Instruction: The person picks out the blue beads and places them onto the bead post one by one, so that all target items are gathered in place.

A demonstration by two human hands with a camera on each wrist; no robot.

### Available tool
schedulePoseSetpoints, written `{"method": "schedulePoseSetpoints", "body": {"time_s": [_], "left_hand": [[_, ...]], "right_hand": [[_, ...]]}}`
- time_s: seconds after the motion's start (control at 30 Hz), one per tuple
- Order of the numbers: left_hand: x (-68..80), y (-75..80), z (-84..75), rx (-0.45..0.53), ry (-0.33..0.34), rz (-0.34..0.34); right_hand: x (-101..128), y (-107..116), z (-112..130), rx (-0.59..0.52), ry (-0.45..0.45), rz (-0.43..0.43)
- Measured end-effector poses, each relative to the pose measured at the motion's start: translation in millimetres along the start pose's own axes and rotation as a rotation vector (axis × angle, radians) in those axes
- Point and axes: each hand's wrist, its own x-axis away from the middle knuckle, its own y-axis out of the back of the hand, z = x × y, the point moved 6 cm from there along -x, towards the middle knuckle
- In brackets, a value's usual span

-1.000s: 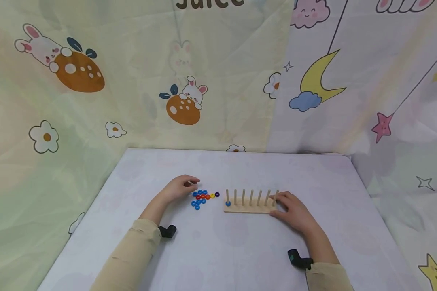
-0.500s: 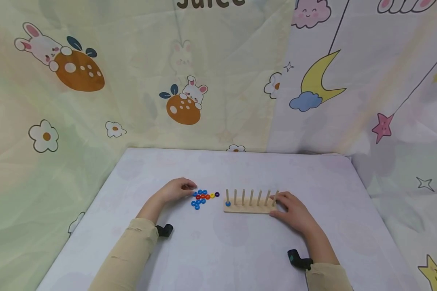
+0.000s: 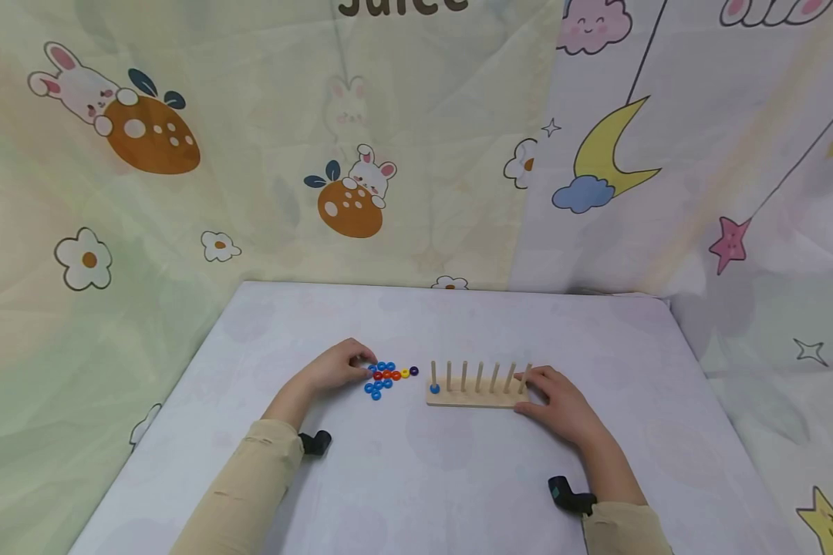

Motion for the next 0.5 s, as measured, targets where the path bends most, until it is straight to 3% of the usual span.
{"method": "schedulePoseSetpoints", "body": {"time_s": [0.5], "left_hand": [[1.6,0.6,-0.1,-0.006,0.017,-0.035]], "right_hand": [[1.0,0.0,0.5,0.006,-0.008,-0.008]]}}
